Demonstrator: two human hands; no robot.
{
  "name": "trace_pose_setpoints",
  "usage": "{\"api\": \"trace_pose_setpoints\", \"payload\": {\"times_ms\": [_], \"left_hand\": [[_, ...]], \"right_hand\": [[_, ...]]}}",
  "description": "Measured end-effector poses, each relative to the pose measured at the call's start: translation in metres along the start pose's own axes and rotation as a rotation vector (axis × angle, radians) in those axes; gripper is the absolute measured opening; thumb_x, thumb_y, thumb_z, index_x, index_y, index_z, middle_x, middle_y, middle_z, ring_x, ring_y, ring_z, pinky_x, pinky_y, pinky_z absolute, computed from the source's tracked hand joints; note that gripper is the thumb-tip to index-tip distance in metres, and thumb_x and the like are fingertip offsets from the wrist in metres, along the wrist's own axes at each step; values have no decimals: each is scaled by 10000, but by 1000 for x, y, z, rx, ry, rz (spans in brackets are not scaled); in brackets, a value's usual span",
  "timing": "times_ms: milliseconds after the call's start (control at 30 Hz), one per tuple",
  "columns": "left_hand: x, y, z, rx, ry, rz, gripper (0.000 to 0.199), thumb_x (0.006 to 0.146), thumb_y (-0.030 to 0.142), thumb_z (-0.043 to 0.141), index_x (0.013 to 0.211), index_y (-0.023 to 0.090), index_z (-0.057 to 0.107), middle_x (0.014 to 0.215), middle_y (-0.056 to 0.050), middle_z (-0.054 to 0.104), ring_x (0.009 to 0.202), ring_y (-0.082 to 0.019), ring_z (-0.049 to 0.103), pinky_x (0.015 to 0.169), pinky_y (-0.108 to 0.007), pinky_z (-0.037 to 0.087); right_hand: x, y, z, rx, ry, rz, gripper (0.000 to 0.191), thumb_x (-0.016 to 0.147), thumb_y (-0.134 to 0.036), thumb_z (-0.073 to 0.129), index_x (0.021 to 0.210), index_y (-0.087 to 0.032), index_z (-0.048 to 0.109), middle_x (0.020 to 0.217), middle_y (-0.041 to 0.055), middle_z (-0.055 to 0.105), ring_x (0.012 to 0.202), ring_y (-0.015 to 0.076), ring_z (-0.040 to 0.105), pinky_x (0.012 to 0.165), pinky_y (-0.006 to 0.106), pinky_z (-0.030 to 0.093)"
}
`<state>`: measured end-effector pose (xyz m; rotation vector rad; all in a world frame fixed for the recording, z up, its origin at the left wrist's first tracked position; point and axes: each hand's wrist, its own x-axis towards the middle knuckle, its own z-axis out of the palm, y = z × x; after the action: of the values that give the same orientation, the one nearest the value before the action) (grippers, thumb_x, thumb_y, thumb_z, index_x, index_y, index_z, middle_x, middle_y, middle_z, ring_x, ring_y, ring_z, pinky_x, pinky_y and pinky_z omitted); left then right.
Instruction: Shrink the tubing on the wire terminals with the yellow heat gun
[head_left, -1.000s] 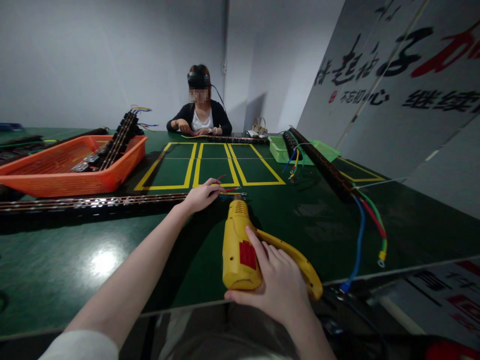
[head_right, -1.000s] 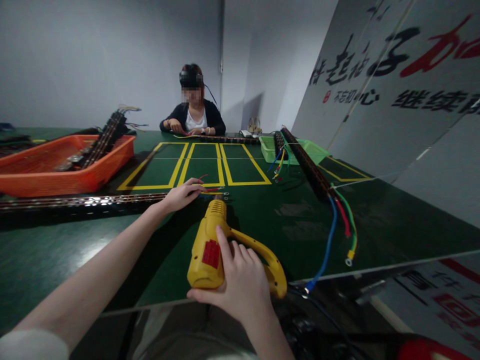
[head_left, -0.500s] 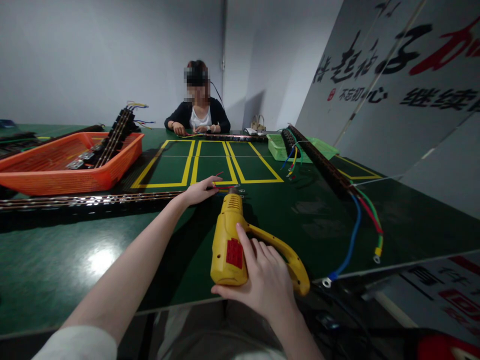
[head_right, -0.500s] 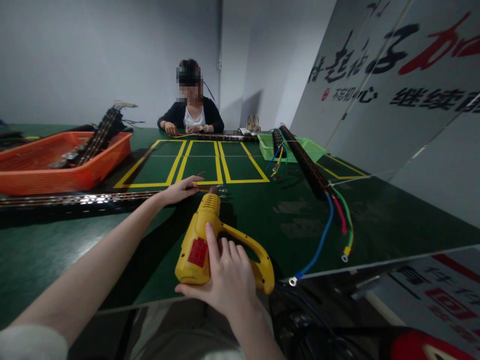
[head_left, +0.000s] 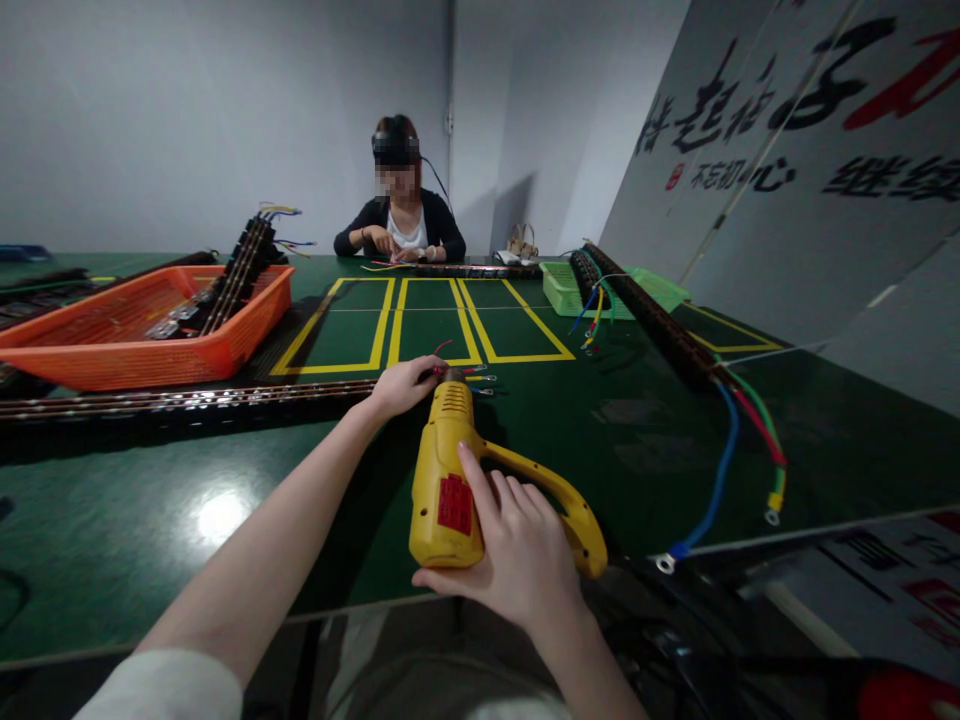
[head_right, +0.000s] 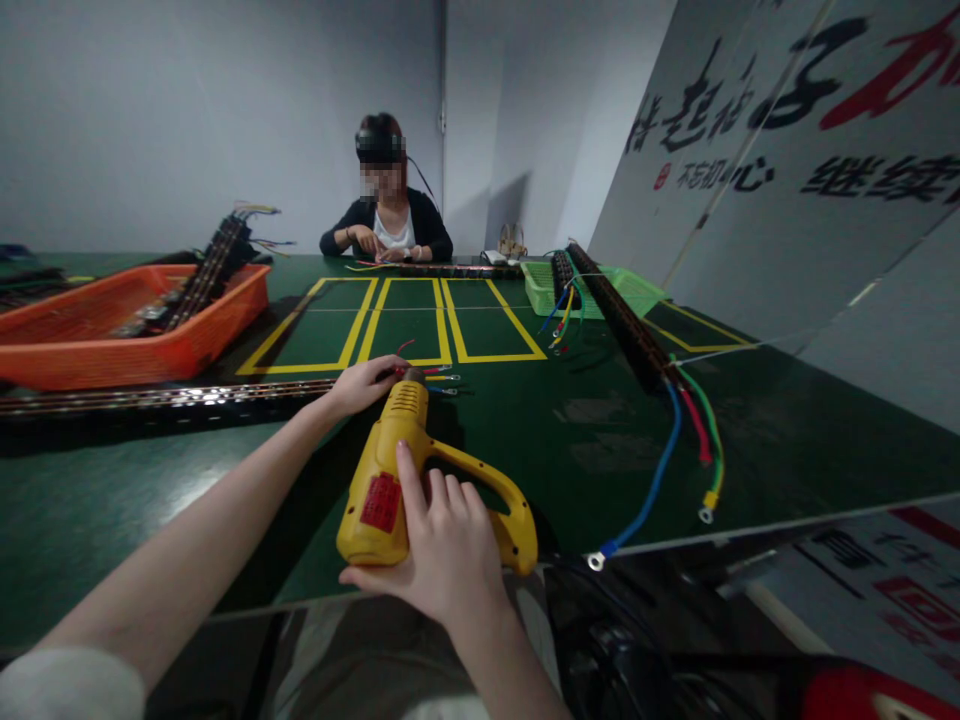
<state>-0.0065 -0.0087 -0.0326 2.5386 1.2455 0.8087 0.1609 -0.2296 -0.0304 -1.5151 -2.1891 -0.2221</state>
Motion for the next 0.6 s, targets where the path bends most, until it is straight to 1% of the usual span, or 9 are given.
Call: {"api": "trace_pose_setpoints", "payload": {"times_ms": [133, 233, 400, 533, 600], "left_hand": [[-6, 7, -1, 118, 75, 88, 271, 895, 306, 388, 1057, 253, 598, 1106, -37, 579, 929, -185, 607, 775, -298, 487], [-5, 5, -1, 118, 57, 112, 283, 906, 310, 373, 1037, 256, 618, 1133, -35, 548, 952, -177, 597, 799, -298, 491], [0, 0, -3, 84, -55, 101, 326, 911, 334, 376, 1120, 288, 623, 1229, -38, 502, 1066, -198, 564, 911, -333, 460], [5, -5, -5, 74, -165, 84, 365, 909, 316, 378, 1207, 309, 589, 1284, -43, 483, 1108, -214, 540, 921, -342, 440], [14, -9, -4, 30, -233, 91, 385, 899, 284, 382, 1230, 280, 579, 1259, -60, 507, 1092, -208, 544, 931, -332, 428]], "right_hand": [[-1, 9, -5, 16, -26, 14, 1219, 543, -866, 521, 1462, -130, 203, 977, 118, 637, 879, 283, 601, 763, 412, 455], [-1, 19, -9, 19, -54, 57, 1192, 560, -859, 518, 1461, -144, 208, 1033, 129, 642, 914, 285, 609, 795, 419, 458], [-4, 34, -14, -9, -96, 124, 1172, 580, -843, 524, 1460, -135, 210, 1107, 155, 641, 990, 299, 610, 829, 430, 462], [-6, 38, -16, -32, -84, 135, 1166, 579, -816, 562, 1462, -140, 210, 1078, 136, 650, 950, 285, 622, 814, 421, 473], [-5, 37, -17, -38, -88, 139, 1169, 574, -813, 569, 1458, -132, 221, 1076, 142, 653, 949, 289, 624, 814, 424, 476]]}}
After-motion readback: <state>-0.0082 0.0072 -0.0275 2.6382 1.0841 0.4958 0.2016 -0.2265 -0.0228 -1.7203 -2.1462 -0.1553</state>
